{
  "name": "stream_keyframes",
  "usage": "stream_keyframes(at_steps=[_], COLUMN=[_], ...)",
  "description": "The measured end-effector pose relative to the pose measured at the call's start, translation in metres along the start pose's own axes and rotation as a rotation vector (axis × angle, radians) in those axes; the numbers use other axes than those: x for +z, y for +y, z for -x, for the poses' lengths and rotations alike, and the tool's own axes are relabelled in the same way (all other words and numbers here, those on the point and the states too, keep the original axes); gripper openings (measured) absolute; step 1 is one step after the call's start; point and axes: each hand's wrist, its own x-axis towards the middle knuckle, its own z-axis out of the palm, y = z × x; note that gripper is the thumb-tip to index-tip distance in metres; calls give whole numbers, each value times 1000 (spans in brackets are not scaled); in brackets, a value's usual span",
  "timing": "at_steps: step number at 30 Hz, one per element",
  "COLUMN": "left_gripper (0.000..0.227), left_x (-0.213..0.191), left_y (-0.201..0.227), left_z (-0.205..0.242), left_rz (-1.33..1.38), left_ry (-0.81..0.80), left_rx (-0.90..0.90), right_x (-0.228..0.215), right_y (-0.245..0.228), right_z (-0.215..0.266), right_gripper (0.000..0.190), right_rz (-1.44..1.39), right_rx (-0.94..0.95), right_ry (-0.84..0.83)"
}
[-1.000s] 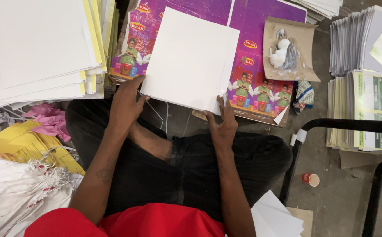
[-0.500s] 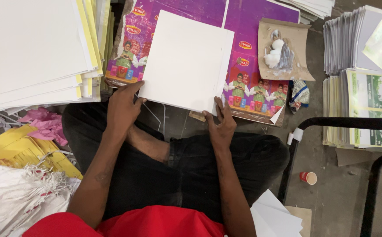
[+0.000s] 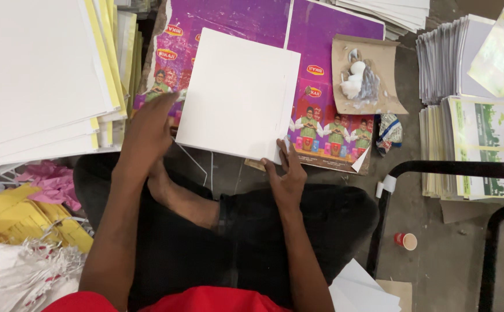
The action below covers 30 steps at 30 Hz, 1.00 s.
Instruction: The person applies glue to the spine of a white paper sheet and presses it onto a stack. The person repeats this process with multiple sheets, stacking them on top of each other.
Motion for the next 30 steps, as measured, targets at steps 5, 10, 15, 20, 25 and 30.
stream_keyframes(at_steps=[5,10,15,20,25,30], left_gripper=[49,69,54,37,32,21], left_x=[41,76,89,81,70,74], left_y=[-46,-104,-126,-118,-111,-112], left_z=[-122,-217,-254,-265,-277,-286], left_rz=[-62,-221,-362,-345,-312,-345], left_ry=[21,-97,-271,-381,-494,-518], left_rx=[191,147,181,182,169,243], right_x=[0,-1,-1,-2,-2,-2], right_y=[-1,-5,-6,-5,-2,1], right_z=[-2,-5,-7,-9,-8,-8], right_gripper=[66,66,65,64,63,62], right_rz=[-1,-7,35,8,-12,-8], right_rx=[28,43,84,64,66,52], right_ry=[-3,-8,-20,-21,-20,-25])
